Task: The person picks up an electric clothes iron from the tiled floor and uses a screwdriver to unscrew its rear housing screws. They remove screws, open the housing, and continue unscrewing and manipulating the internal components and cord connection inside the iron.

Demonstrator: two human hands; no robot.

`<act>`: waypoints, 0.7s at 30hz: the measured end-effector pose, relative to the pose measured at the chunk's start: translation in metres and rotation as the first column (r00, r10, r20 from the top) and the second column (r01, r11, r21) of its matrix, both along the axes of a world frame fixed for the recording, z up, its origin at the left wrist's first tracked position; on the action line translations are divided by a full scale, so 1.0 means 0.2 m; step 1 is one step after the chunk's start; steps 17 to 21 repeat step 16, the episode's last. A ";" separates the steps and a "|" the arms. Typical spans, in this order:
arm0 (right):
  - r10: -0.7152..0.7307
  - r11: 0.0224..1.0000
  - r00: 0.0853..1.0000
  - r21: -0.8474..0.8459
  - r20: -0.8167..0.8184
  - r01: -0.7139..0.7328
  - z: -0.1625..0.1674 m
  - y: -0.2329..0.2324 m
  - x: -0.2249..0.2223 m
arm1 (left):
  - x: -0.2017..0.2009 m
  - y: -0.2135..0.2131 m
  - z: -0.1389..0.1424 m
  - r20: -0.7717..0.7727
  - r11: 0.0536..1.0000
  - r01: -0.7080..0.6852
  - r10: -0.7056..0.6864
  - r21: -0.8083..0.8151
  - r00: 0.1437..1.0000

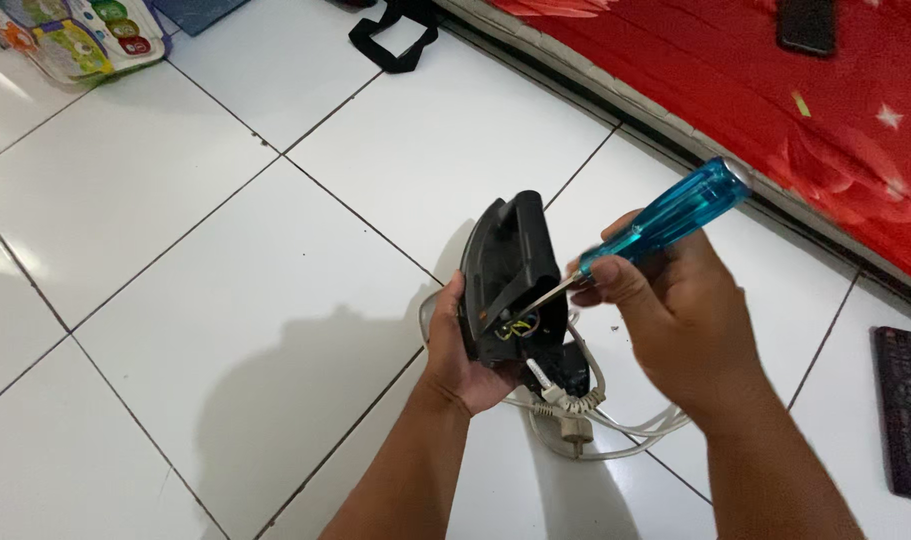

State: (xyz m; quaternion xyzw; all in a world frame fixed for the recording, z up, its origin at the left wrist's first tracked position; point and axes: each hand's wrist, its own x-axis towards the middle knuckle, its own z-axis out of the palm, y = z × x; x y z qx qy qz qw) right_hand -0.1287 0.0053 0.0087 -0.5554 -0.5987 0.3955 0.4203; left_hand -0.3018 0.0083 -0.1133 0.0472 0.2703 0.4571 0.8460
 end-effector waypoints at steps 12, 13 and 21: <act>0.041 0.987 0.969 0.141 0.242 -0.077 -0.03 0.25 -0.11 | -0.22 0.15 -0.16 -0.047 0.986 0.165 -0.166 -0.026 0.985; -0.012 0.992 0.956 0.122 0.292 -0.024 -0.03 0.26 -0.12 | -0.25 0.15 -0.17 -0.038 0.985 0.171 -0.172 -0.023 0.984; -0.148 0.989 0.873 0.048 0.464 0.143 0.20 0.09 -0.23 | -0.36 -0.02 0.03 -0.047 0.986 0.158 -0.161 -0.054 0.986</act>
